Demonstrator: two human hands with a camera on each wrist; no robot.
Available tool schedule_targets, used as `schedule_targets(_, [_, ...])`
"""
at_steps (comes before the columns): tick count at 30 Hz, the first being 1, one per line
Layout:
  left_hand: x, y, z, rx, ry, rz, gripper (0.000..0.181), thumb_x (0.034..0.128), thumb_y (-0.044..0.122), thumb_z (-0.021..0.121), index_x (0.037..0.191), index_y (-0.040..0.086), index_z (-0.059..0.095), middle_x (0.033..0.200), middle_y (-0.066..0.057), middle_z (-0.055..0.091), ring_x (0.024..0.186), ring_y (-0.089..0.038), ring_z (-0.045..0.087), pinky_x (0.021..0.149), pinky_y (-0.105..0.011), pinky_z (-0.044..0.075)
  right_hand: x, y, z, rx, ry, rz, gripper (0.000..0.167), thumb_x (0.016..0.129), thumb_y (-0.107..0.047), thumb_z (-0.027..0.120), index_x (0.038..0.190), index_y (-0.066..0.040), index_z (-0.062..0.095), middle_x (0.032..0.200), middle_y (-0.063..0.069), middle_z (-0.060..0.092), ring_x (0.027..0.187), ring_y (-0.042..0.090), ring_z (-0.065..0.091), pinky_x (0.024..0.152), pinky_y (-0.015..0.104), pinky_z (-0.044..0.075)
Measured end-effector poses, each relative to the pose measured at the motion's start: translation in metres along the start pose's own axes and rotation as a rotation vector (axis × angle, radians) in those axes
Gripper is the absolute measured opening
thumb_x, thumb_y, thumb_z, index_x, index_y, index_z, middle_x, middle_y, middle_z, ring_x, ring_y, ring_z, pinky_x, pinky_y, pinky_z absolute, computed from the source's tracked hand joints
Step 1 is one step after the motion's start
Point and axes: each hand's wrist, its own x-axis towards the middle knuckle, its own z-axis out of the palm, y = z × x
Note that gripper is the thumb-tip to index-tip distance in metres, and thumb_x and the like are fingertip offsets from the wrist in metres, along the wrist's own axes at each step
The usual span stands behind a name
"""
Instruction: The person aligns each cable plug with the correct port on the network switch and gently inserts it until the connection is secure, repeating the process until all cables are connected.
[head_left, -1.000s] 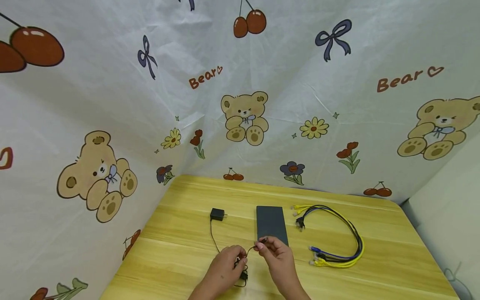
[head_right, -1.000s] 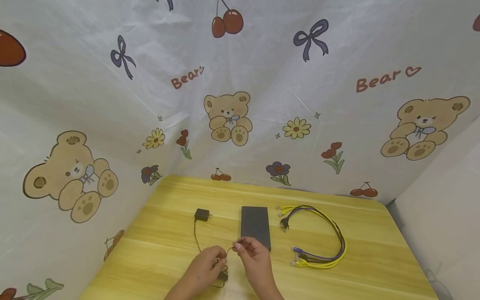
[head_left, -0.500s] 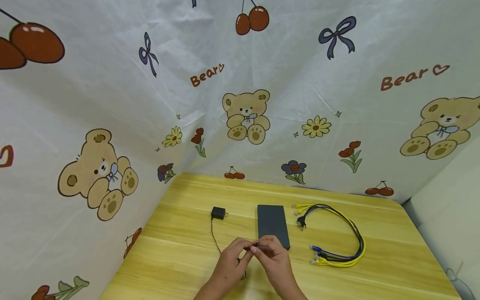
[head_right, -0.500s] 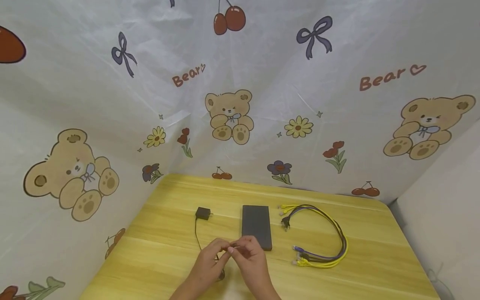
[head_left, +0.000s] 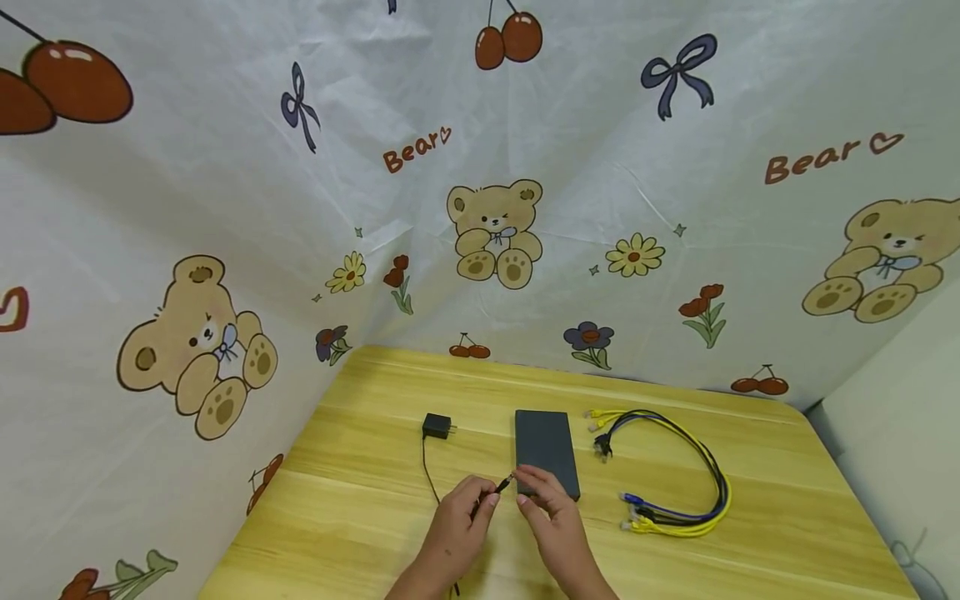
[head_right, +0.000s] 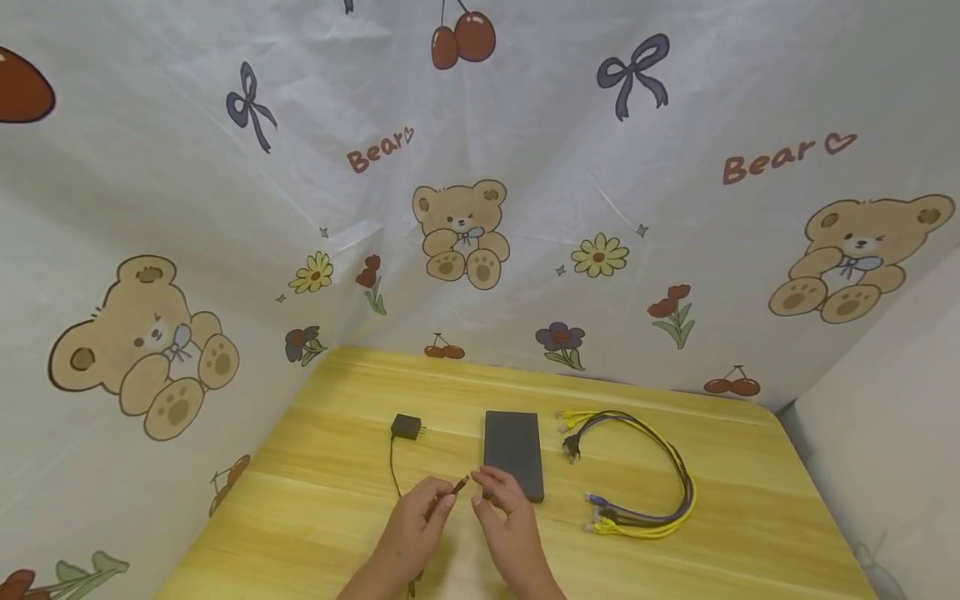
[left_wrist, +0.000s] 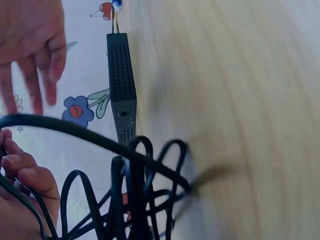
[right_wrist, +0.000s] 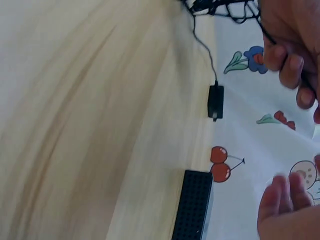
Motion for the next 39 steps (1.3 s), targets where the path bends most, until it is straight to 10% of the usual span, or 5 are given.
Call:
schedule_targets(13, [-0.001, -0.005, -0.005, 0.058, 0.006, -0.091, 0.018, 0.1045, 0.028, 0.053, 0.106, 0.015, 0.066, 0.093, 0.006, 0.061, 0.073, -0.002, 0.053, 0.063, -0.022, 0.048, 0.012, 0.028, -0.001, -0.584, 0.053, 0.016, 0.067, 0.089, -0.027, 0.076, 0.145, -0.002, 0.049, 0.154, 0.029, 0.034, 0.139, 0.057, 0.027, 0.102, 0.072, 0.032])
schedule_targets(27, [-0.002, -0.008, -0.006, 0.05, 0.009, -0.105, 0.022, 0.1035, 0.032, 0.055, 0.103, 0.014, 0.067, 0.091, 0.012, 0.059, 0.074, -0.003, 0.053, 0.062, -0.023, 0.047, 0.019, 0.036, -0.005, -0.874, 0.013, 0.107, 0.08, 0.081, -0.048, 0.079, 0.143, -0.004, 0.054, 0.153, 0.032, 0.032, 0.135, 0.061, 0.03, 0.099, 0.07, 0.036])
schedule_targets(39, [-0.001, -0.011, -0.006, 0.06, 0.0, -0.128, 0.015, 0.1023, 0.026, 0.058, 0.102, 0.014, 0.068, 0.092, 0.006, 0.063, 0.069, -0.003, 0.051, 0.059, -0.023, 0.046, 0.031, 0.036, -0.007, -0.878, -0.008, 0.169, 0.081, 0.078, -0.051, 0.081, 0.133, 0.004, 0.056, 0.152, 0.039, 0.028, 0.135, 0.064, 0.027, 0.102, 0.068, 0.035])
